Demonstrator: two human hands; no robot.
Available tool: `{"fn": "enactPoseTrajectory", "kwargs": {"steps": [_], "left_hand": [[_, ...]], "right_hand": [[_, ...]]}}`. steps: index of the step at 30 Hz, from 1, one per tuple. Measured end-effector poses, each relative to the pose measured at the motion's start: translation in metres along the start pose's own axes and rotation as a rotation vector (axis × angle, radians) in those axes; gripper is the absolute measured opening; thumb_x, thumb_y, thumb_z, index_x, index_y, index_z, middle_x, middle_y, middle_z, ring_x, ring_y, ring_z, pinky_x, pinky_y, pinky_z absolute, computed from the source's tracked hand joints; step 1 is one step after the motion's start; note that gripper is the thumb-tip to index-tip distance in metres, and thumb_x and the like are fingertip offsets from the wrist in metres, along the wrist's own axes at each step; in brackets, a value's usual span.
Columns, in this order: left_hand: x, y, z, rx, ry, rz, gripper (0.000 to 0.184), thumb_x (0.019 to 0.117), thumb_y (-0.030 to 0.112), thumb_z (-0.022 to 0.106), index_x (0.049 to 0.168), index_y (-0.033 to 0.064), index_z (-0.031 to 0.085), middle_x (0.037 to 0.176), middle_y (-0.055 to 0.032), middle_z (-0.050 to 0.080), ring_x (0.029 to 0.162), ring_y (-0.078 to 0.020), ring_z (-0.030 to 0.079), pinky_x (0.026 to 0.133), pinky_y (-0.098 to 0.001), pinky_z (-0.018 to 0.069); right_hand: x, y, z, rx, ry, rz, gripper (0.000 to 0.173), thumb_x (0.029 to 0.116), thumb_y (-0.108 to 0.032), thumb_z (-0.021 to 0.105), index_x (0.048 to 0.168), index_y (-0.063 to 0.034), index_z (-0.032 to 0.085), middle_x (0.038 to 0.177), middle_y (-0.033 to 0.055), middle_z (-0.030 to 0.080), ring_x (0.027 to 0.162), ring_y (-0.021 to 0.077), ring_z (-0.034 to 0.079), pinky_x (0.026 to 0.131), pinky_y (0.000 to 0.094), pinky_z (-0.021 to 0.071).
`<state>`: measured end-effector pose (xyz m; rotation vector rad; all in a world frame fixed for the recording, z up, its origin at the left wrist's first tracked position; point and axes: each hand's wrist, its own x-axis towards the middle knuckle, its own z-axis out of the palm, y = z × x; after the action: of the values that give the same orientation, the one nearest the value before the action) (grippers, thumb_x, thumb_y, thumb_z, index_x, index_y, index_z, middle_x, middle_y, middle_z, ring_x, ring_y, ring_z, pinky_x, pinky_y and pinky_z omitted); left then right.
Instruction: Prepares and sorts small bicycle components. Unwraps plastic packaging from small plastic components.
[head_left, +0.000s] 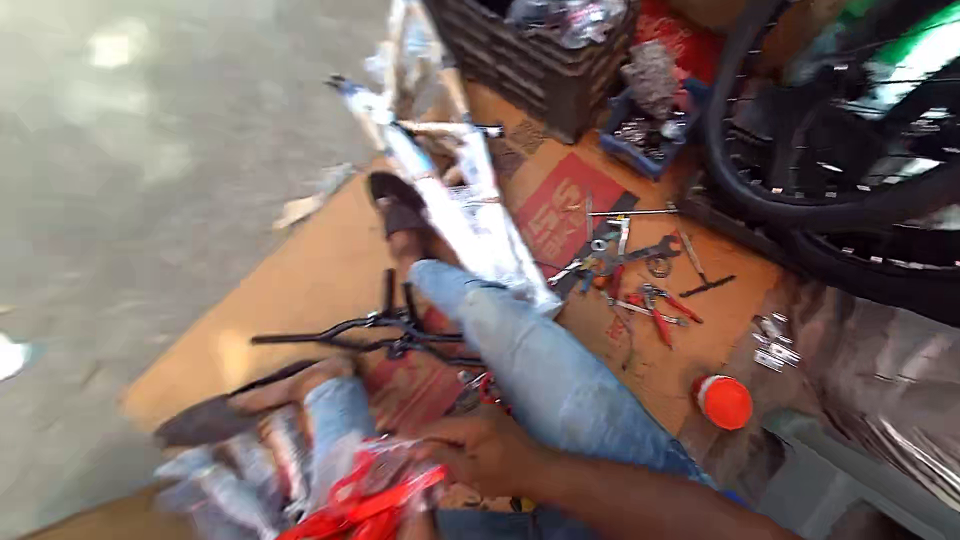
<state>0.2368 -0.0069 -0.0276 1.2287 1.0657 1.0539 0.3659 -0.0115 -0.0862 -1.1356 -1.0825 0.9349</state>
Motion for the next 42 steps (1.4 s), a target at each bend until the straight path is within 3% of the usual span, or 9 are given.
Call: {"fn": "enactPoseTrajectory", "kwargs": {"steps": [4, 6, 9, 14, 21, 28, 33, 37, 42], "left_hand": [[-0.008, -0.002, -0.003, -0.128, -0.015, -0.095, 0.012, 0.0933, 0.027, 0.072, 0.083, 0.0211, 0.076, 0.070, 0.0044, 0.070, 0.061, -0.0037, 0.064, 0.061, -0.0210, 0.0555], [-0.010, -0.012, -0.015, -0.267, 0.103, -0.075, 0.016, 0.0968, 0.022, 0.066, 0.084, 0.0143, 0.072, 0.069, -0.0012, 0.068, 0.060, -0.0084, 0.065, 0.059, -0.0261, 0.0568], [0.011, -0.019, -0.030, -0.561, 0.558, -0.011, 0.035, 0.1074, 0.031, 0.031, 0.100, 0.0131, 0.060, 0.082, -0.0006, 0.070, 0.077, -0.0109, 0.071, 0.068, -0.0329, 0.0622], [0.019, -0.009, -0.037, -0.243, 0.750, 0.121, 0.024, 0.1076, 0.019, 0.038, 0.113, 0.0056, 0.056, 0.090, -0.0003, 0.069, 0.085, -0.0089, 0.070, 0.076, -0.0304, 0.0619], [0.022, -0.012, -0.029, -0.265, 0.837, 0.194, 0.027, 0.1095, 0.024, 0.038, 0.110, 0.0077, 0.059, 0.088, 0.0011, 0.070, 0.085, -0.0079, 0.071, 0.078, -0.0292, 0.0620], [0.009, -0.008, -0.023, -0.439, 0.746, 0.194, 0.025, 0.1043, 0.033, 0.052, 0.106, 0.0108, 0.063, 0.088, -0.0021, 0.072, 0.083, -0.0114, 0.073, 0.074, -0.0318, 0.0633], [-0.013, -0.028, -0.034, -1.085, 0.411, -0.120, 0.039, 0.0910, 0.041, 0.069, 0.106, 0.0051, 0.071, 0.099, -0.0153, 0.074, 0.092, -0.0255, 0.075, 0.079, -0.0457, 0.0628], [-0.026, -0.036, -0.042, -1.249, 0.120, -0.014, 0.031, 0.0904, 0.028, 0.064, 0.105, 0.0015, 0.072, 0.099, -0.0161, 0.075, 0.093, -0.0268, 0.075, 0.081, -0.0457, 0.0619], [-0.024, -0.031, -0.049, -1.232, 0.180, 0.011, 0.023, 0.0829, 0.018, 0.068, 0.098, 0.0014, 0.072, 0.096, -0.0156, 0.075, 0.092, -0.0272, 0.075, 0.082, -0.0437, 0.0622]], "right_hand": [[-0.004, -0.001, 0.012, 0.618, -0.253, 0.429, 0.025, 0.1079, -0.018, 0.050, 0.100, -0.0026, 0.067, 0.068, -0.0015, 0.063, 0.052, 0.0052, 0.058, 0.050, 0.0240, 0.0539], [-0.005, 0.001, 0.018, 0.719, -0.302, 0.502, 0.024, 0.1079, -0.022, 0.051, 0.098, -0.0066, 0.067, 0.061, -0.0053, 0.059, 0.047, 0.0050, 0.056, 0.046, 0.0245, 0.0525], [-0.007, 0.015, 0.022, 0.279, -0.301, 0.303, 0.030, 0.1074, -0.023, 0.053, 0.104, -0.0013, 0.073, 0.071, 0.0024, 0.065, 0.056, 0.0070, 0.058, 0.054, 0.0262, 0.0525], [-0.005, 0.010, 0.005, -0.074, -0.373, 0.046, 0.032, 0.1080, -0.029, 0.053, 0.105, -0.0049, 0.074, 0.085, 0.0074, 0.072, 0.072, 0.0122, 0.066, 0.070, 0.0316, 0.0564], [-0.007, -0.020, -0.002, 0.254, -0.359, 0.803, 0.067, 0.0942, -0.050, 0.070, 0.142, -0.0075, 0.052, 0.092, 0.0090, 0.072, 0.068, 0.0213, 0.072, 0.059, 0.0382, 0.0632], [-0.005, -0.024, 0.020, 0.520, -0.208, 0.779, 0.020, 0.1038, -0.014, 0.059, 0.111, 0.0026, 0.067, 0.089, 0.0134, 0.075, 0.073, 0.0216, 0.074, 0.068, 0.0378, 0.0651], [-0.018, -0.011, 0.010, 0.792, -0.215, 0.620, 0.027, 0.1074, -0.018, 0.050, 0.107, -0.0015, 0.071, 0.090, 0.0129, 0.076, 0.073, 0.0198, 0.075, 0.068, 0.0369, 0.0643], [-0.022, -0.009, 0.006, 1.028, -0.412, 0.840, 0.035, 0.1090, -0.028, 0.044, 0.100, -0.0095, 0.072, 0.085, 0.0082, 0.074, 0.066, 0.0143, 0.071, 0.059, 0.0304, 0.0604], [-0.009, -0.008, 0.014, 0.486, -0.324, 0.713, 0.020, 0.1035, -0.016, 0.059, 0.098, -0.0027, 0.072, 0.085, 0.0052, 0.073, 0.072, 0.0121, 0.070, 0.065, 0.0296, 0.0612]]}}
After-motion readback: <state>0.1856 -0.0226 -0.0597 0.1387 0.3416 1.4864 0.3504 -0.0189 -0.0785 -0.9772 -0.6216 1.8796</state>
